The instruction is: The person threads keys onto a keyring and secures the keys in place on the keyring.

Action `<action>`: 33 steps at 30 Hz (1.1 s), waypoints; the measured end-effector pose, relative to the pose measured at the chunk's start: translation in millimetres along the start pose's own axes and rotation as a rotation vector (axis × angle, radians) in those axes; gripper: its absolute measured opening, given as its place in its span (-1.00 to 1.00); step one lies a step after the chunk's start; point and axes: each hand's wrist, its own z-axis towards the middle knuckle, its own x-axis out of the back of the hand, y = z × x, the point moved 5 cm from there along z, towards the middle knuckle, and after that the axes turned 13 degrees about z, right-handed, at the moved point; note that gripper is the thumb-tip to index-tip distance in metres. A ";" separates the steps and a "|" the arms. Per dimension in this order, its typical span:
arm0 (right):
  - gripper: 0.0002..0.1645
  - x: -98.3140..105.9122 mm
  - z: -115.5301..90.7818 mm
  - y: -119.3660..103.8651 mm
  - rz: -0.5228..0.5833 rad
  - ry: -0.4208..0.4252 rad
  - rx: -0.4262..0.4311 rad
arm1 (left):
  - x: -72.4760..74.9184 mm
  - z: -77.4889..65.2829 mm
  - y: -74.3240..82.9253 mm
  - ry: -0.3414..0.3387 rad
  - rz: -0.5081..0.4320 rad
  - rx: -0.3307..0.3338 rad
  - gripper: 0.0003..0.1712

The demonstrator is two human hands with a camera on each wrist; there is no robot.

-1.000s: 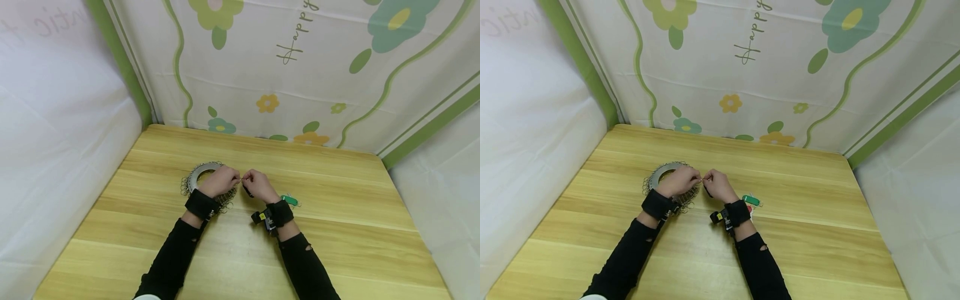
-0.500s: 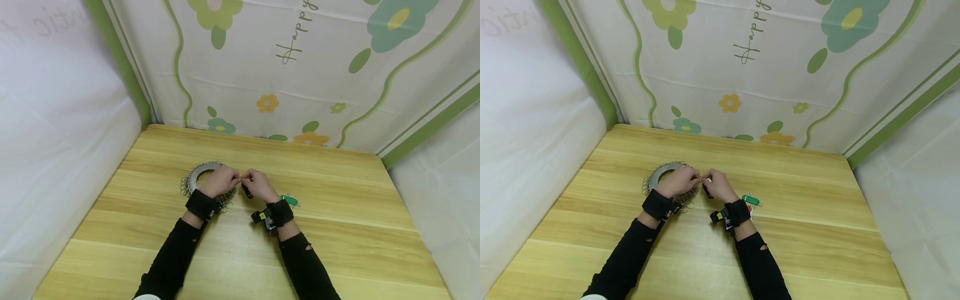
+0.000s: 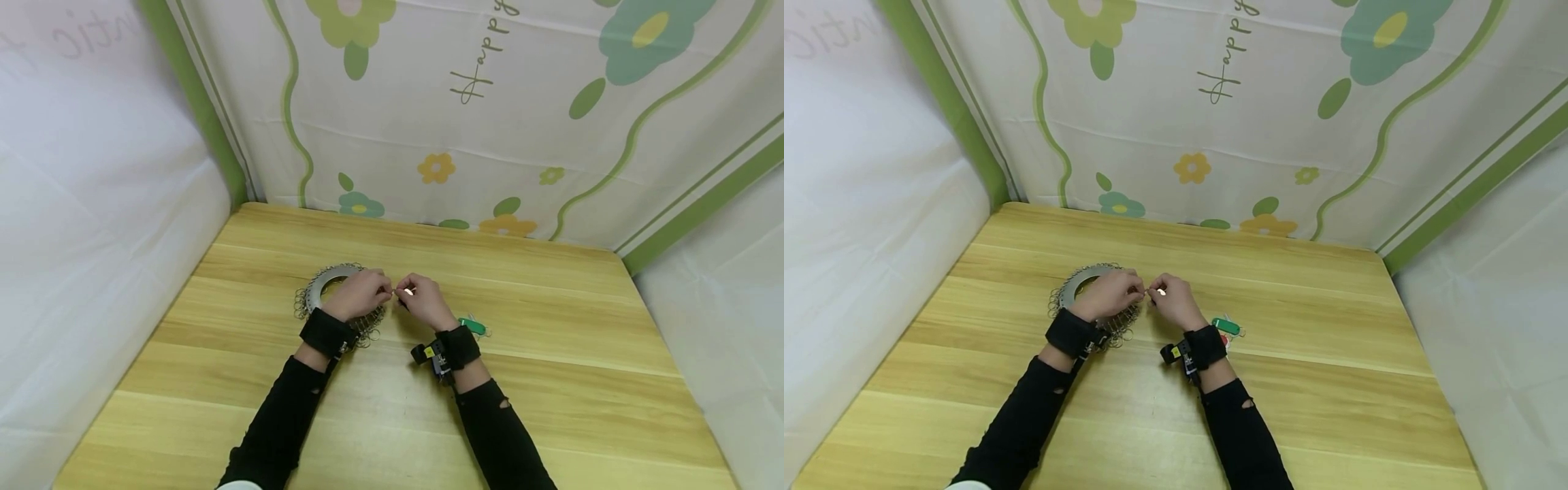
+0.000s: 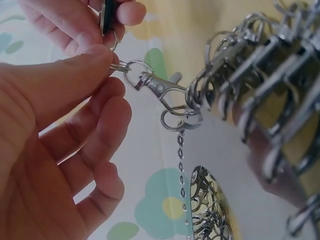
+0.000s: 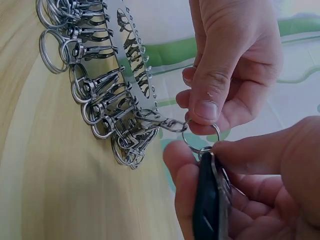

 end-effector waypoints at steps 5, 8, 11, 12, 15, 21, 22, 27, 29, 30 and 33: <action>-0.88 -1.3 -1.5 -3.7 -0.074 -0.048 0.023 | 1.0 1.0 2.4 0.003 0.043 0.005 -0.90; -0.85 -2.1 -3.2 -5.1 -0.076 -0.072 0.018 | 0.6 1.1 2.8 0.009 0.053 0.003 -0.89; -0.82 -2.7 -4.7 -4.5 -0.067 -0.077 -0.006 | -1.4 0.3 2.4 -0.001 0.052 -0.002 -0.89; -0.82 -2.9 -5.2 -3.9 -0.066 -0.075 -0.015 | -2.4 -0.1 2.2 -0.006 0.058 -0.007 -0.89; -0.83 -3.8 -6.2 -1.5 -0.074 -0.071 -0.027 | -4.6 -1.7 2.5 -0.019 0.055 -0.029 -0.91; -0.86 -6.1 -9.0 5.2 -0.031 -0.083 -0.048 | -6.7 -5.6 5.3 -0.028 0.017 -0.071 -0.89; -0.86 -6.1 -9.3 5.6 -0.024 -0.084 -0.049 | -6.7 -5.8 5.7 -0.029 0.011 -0.072 -0.89; -0.89 -3.6 -9.2 3.9 -0.024 -0.076 -0.038 | -6.8 -4.1 6.1 -0.047 0.019 -0.055 -0.87; -0.89 -2.8 -8.3 0.9 -0.040 -0.075 -0.016 | -6.0 -2.8 6.0 -0.053 0.038 -0.050 -0.88; -0.89 -2.7 -8.0 -1.0 -0.048 -0.078 -0.002 | -5.3 -2.3 6.0 -0.053 0.049 -0.047 -0.88; -0.89 -2.9 -6.6 -5.2 -0.081 -0.085 0.041 | -3.1 -1.1 6.3 -0.053 0.084 -0.041 -0.89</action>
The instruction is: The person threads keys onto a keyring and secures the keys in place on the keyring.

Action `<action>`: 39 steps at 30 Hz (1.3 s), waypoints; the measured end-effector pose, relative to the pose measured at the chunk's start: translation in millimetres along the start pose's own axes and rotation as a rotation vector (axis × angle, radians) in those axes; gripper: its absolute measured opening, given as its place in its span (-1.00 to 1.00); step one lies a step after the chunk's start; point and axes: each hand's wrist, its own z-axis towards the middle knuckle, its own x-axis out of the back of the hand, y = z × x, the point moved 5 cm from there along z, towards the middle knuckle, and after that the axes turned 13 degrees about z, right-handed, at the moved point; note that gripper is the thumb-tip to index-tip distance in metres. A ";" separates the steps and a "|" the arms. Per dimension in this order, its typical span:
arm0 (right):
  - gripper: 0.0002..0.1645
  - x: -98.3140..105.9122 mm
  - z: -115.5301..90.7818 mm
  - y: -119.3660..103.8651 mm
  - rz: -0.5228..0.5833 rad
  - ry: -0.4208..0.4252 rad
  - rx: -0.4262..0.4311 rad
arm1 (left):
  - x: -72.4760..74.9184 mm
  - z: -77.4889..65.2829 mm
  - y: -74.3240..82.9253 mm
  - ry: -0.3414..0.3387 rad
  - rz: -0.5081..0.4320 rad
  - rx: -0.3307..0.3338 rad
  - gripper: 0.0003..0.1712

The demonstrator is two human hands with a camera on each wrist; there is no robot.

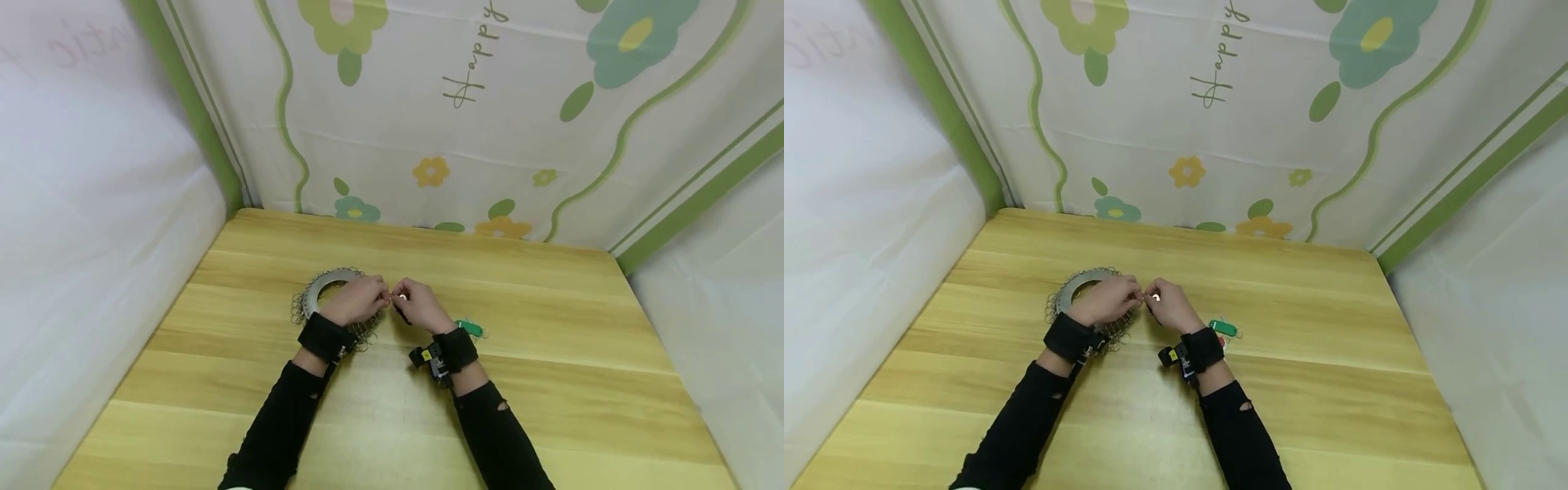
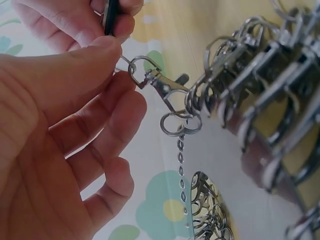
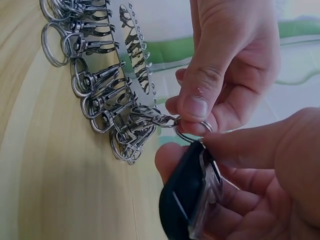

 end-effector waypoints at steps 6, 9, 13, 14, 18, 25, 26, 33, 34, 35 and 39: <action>-0.90 -2.0 0.4 -0.8 -0.035 -0.027 0.022 | 0.5 -0.9 0.1 -0.020 -0.003 0.022 -0.90; -0.91 -2.8 0.4 0.8 -0.027 -0.035 0.029 | -0.9 -0.7 -0.5 -0.036 -0.025 0.030 -0.87; -0.91 -2.7 1.3 3.5 -0.016 -0.027 0.023 | -3.0 1.1 -2.3 -0.045 -0.060 0.023 -0.78; -0.91 -2.1 1.8 3.7 -0.014 -0.017 0.020 | -2.9 1.6 -2.7 -0.044 -0.076 0.019 -0.78; -0.91 1.2 3.8 2.0 -0.012 0.027 0.010 | -0.4 2.4 -4.8 -0.039 -0.152 0.005 -0.85; -0.92 2.8 5.5 -1.1 -0.019 0.038 0.019 | 2.1 2.3 -7.3 -0.029 -0.163 -0.011 -0.83; -0.93 2.6 5.2 -1.2 -0.022 0.037 0.026 | 1.5 2.2 -7.3 -0.026 -0.152 -0.014 -0.83; -0.95 -0.4 1.5 1.0 -0.041 0.014 0.055 | -3.4 0.6 -6.6 -0.025 -0.119 -0.011 -0.83; -0.94 -0.6 1.2 0.8 -0.040 0.011 0.056 | -3.4 0.5 -6.3 -0.026 -0.120 -0.009 -0.83; -0.94 -0.7 0.9 0.5 -0.039 0.006 0.056 | -3.4 0.6 -6.0 -0.027 -0.120 -0.008 -0.84; -0.92 -2.4 1.2 -0.5 -0.042 -0.026 0.071 | -4.1 1.0 -6.2 -0.030 -0.116 0.007 -0.82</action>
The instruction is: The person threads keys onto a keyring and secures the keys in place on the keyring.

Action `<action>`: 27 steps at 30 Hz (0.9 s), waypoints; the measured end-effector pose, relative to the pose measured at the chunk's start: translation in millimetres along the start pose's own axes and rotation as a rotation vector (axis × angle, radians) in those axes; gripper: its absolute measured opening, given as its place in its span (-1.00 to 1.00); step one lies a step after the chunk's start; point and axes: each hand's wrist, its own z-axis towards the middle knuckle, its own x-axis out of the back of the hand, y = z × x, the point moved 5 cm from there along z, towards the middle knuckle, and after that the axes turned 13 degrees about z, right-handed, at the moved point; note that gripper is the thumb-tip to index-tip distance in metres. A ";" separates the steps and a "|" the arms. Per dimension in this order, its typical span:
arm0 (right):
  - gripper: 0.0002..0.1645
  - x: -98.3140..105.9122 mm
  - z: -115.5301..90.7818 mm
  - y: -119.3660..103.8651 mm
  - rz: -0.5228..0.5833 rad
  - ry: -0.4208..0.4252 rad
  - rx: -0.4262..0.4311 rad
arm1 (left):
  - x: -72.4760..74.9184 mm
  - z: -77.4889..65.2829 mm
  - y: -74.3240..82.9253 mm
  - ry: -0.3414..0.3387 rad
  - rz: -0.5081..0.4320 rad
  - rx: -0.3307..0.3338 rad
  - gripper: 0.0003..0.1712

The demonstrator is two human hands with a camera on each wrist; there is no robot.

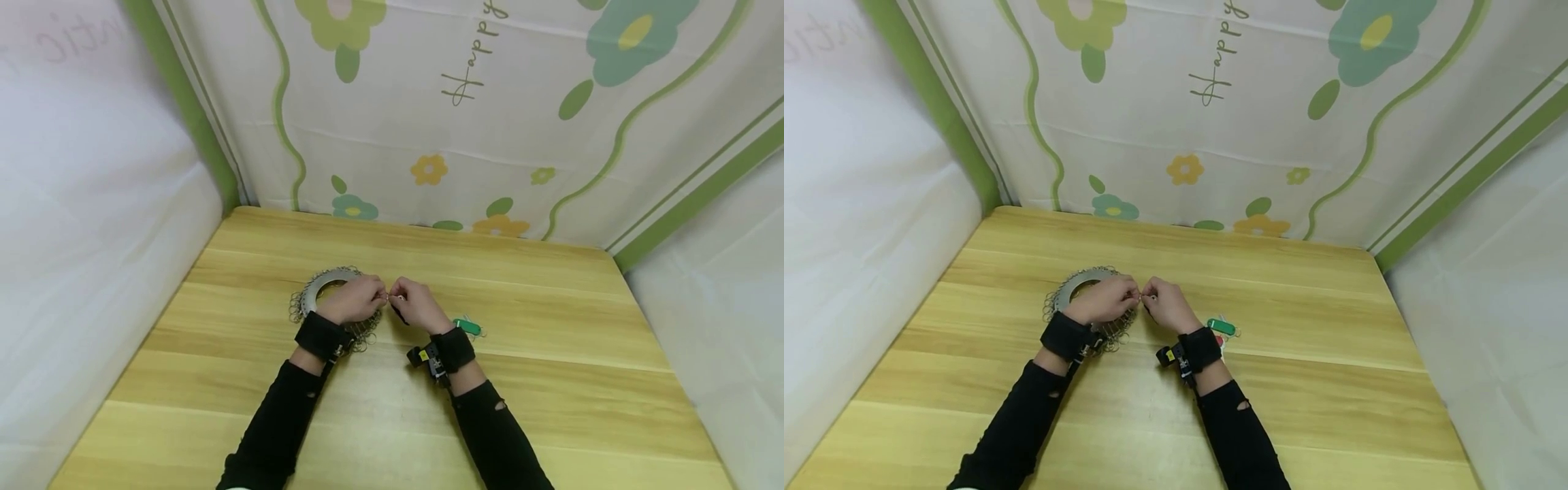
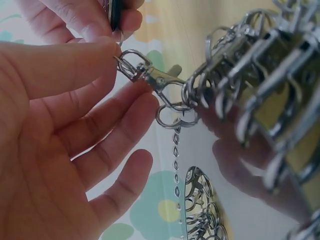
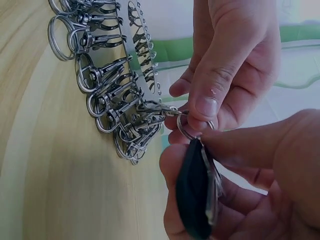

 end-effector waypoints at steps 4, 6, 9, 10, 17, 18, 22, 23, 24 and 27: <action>-0.93 0.5 1.0 -0.7 -0.002 -0.023 0.019 | -0.3 1.8 -0.9 -0.002 -0.009 0.020 -0.80; -0.92 1.4 1.4 0.1 0.000 -0.018 0.014 | -0.9 2.5 -1.4 -0.001 -0.023 0.027 -0.79; -0.92 2.7 1.6 2.2 0.013 0.009 -0.015 | -1.0 3.0 -1.7 0.005 -0.060 0.026 -0.79; -0.92 3.0 1.8 2.7 0.016 0.018 -0.023 | -1.1 3.1 -1.7 0.007 -0.068 0.021 -0.79; -0.91 4.2 1.5 4.0 0.030 0.074 -0.087 | -0.8 2.7 -1.0 0.021 -0.095 -0.016 -0.83; -0.91 4.4 1.5 4.5 0.032 0.083 -0.095 | -0.9 2.6 -1.1 0.020 -0.102 -0.017 -0.83; -0.90 5.7 1.5 5.5 0.022 0.110 -0.107 | -1.4 2.6 -1.6 0.017 -0.124 -0.022 -0.82; -0.90 5.8 1.5 5.7 0.020 0.113 -0.108 | -1.5 2.6 -1.7 0.018 -0.129 -0.025 -0.82; -0.90 5.9 1.4 5.8 0.020 0.114 -0.109 | -1.3 2.5 -1.7 0.020 -0.132 -0.027 -0.82; -0.92 5.5 0.9 4.5 0.020 0.114 -0.109 | -0.1 1.8 -1.3 0.031 -0.138 -0.036 -0.82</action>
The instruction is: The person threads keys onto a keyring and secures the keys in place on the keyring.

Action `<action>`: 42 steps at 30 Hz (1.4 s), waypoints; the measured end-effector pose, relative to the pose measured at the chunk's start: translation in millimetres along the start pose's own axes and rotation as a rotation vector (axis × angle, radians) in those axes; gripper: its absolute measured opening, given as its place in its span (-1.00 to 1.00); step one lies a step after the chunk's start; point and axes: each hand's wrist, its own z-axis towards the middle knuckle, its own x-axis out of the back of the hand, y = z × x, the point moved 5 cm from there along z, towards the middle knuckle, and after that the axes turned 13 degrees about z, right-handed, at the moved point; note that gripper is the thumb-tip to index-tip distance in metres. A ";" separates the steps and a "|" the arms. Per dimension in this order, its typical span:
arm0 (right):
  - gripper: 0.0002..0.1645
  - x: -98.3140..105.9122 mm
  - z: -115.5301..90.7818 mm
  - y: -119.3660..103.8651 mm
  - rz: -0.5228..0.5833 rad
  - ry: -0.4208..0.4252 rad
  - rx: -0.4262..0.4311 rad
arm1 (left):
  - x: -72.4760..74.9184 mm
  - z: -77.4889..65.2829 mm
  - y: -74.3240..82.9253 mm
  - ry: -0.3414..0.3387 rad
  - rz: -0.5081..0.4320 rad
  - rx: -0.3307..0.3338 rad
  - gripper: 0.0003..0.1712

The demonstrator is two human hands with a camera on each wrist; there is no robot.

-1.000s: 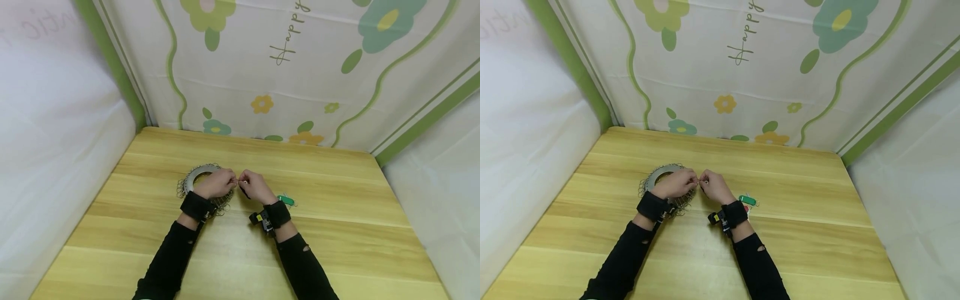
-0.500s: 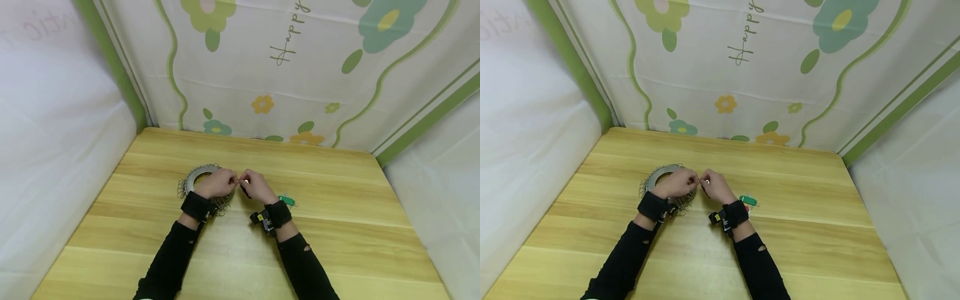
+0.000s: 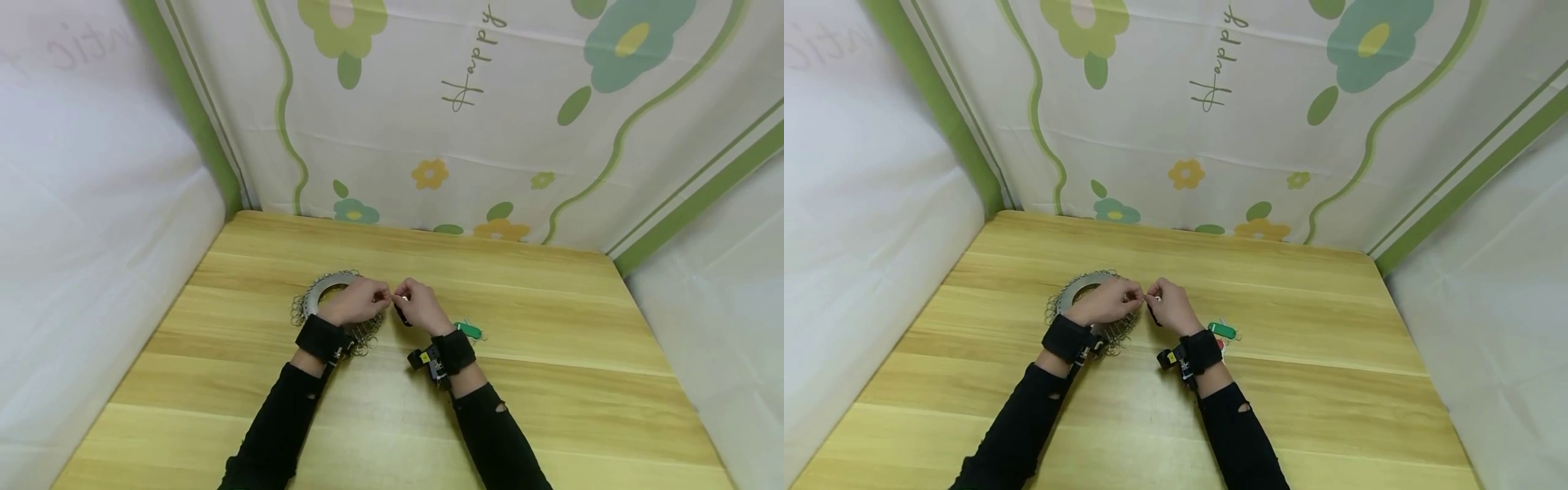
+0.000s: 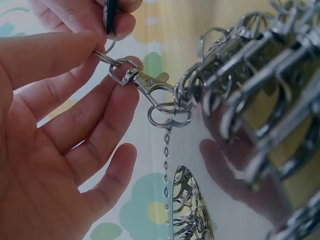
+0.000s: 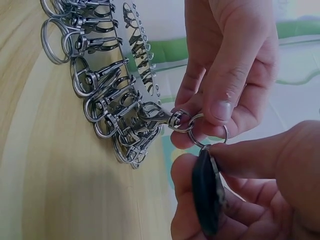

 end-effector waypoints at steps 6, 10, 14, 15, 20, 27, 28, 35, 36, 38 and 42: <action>-0.93 -0.4 -1.1 -1.5 -0.036 -0.008 0.012 | 0.4 -0.1 0.7 0.002 -0.018 0.017 -0.79; -0.93 -0.4 -1.2 -2.6 -0.055 -0.018 0.032 | -0.9 0.8 -0.7 -0.001 -0.008 0.045 -0.77; -0.93 -0.3 -1.9 -2.8 -0.047 -0.038 0.035 | -1.9 1.0 -1.5 -0.006 0.001 0.059 -0.79; -0.93 -0.3 -2.1 -3.1 -0.044 -0.045 0.036 | -1.9 1.0 -1.5 -0.007 0.004 0.061 -0.79; -0.94 0.2 -2.8 -4.9 -0.041 -0.085 0.058 | -2.1 1.4 -1.5 -0.004 0.015 0.061 -0.78; -0.93 0.6 -3.1 -6.7 -0.054 -0.159 0.089 | -2.6 2.2 -1.4 0.004 0.059 0.059 -0.80; -0.93 0.6 -3.3 -6.5 -0.055 -0.163 0.086 | -2.8 1.9 -1.0 0.004 0.059 0.056 -0.81; -0.94 3.8 -4.5 -1.9 0.016 -0.146 0.033 | -4.3 0.3 0.7 -0.005 0.038 0.031 -0.88; -0.94 4.4 -4.6 -1.0 0.027 -0.146 0.025 | -4.2 0.3 1.6 -0.008 0.035 0.023 -0.88; -0.95 6.1 -4.4 -0.2 0.038 -0.152 0.018 | -3.9 0.3 3.2 -0.015 0.036 0.009 -0.88; -0.95 10.0 0.2 1.6 0.004 -0.172 0.010 | -2.2 0.6 4.7 -0.022 0.036 0.013 -0.89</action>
